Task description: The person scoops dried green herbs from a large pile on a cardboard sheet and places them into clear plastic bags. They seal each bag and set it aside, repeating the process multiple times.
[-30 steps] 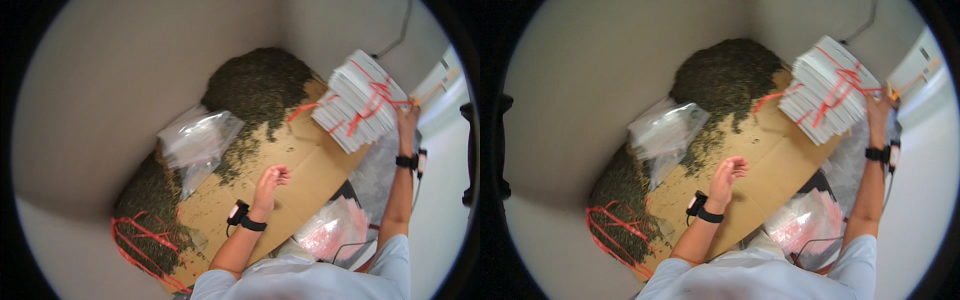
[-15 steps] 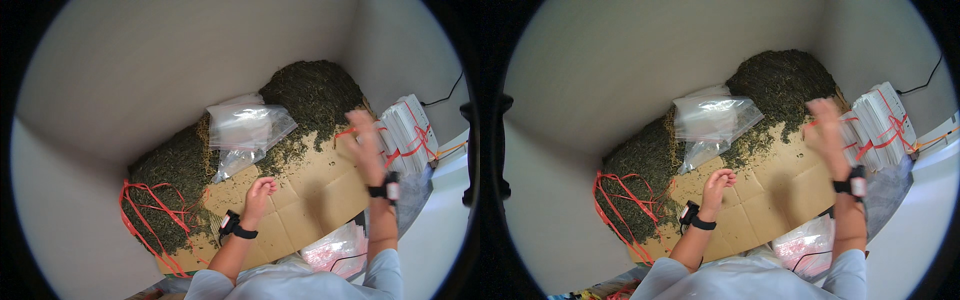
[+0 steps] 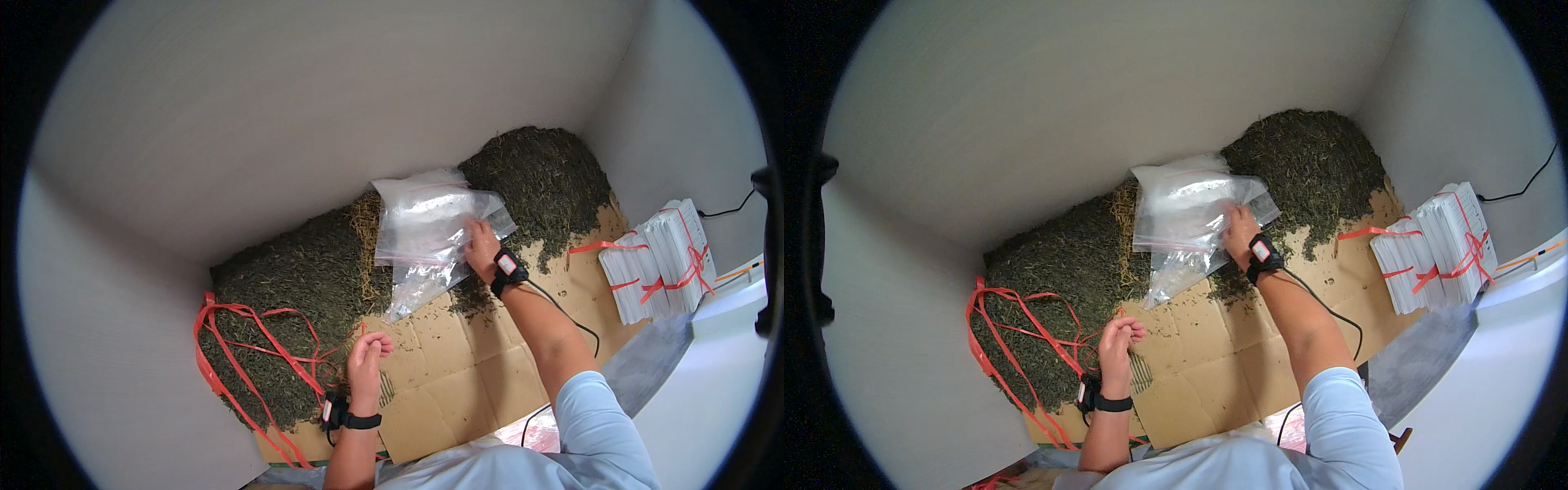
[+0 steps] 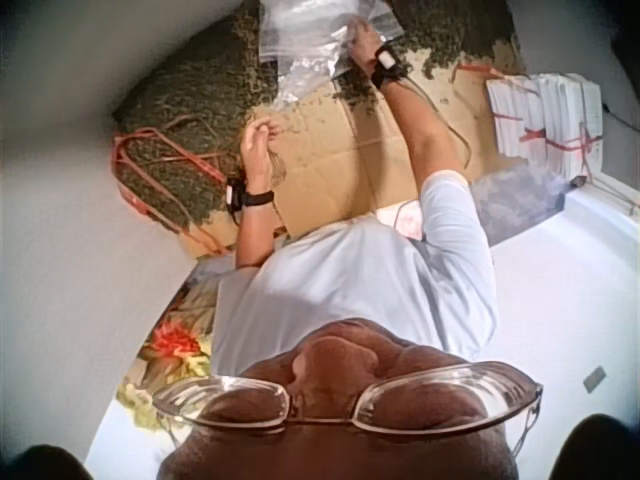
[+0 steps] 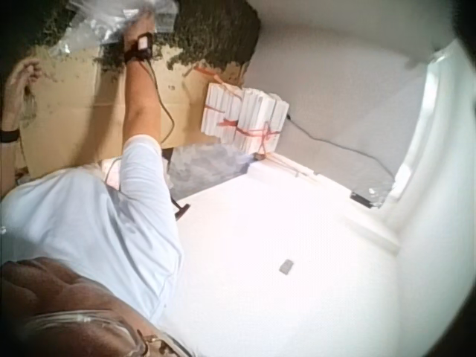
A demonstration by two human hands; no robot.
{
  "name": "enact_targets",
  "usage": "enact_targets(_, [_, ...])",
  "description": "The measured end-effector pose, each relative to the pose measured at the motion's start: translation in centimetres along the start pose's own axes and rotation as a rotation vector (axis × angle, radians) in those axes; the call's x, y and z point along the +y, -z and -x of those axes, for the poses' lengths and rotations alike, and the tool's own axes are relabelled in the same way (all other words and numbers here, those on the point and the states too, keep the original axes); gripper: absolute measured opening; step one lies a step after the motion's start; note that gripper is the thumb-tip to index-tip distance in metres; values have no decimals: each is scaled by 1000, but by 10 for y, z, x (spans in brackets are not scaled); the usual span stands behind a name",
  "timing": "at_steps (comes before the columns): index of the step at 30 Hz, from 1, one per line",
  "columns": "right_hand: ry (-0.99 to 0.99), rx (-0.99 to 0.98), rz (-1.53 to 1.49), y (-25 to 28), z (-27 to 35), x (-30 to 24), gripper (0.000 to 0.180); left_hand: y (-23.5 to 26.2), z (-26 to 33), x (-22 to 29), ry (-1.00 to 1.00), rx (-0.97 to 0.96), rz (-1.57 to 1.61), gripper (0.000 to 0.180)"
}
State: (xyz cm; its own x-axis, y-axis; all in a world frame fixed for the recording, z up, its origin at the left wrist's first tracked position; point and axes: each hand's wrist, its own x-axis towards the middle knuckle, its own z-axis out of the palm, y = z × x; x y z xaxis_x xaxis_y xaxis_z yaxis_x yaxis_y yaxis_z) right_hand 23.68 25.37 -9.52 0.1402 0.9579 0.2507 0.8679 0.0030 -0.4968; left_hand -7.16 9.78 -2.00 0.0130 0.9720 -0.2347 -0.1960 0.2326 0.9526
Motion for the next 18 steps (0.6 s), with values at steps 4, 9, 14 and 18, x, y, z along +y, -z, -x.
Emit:
enact_targets(4, [151,-83,57,20,3,6,59,-8,-20,-6,3,-75,-16,21])
enact_targets(9, [298,-194,111,30,11,14,65,-23,-30,-12,21,-222,-2,20])
enact_targets(14, [288,-132,117,28,9,25,13,-27,-29,-14,60,-240,-15,21])
enact_targets(18, [345,34,12,60,-5,7,7,-22,-30,-11,60,-248,-5,21])
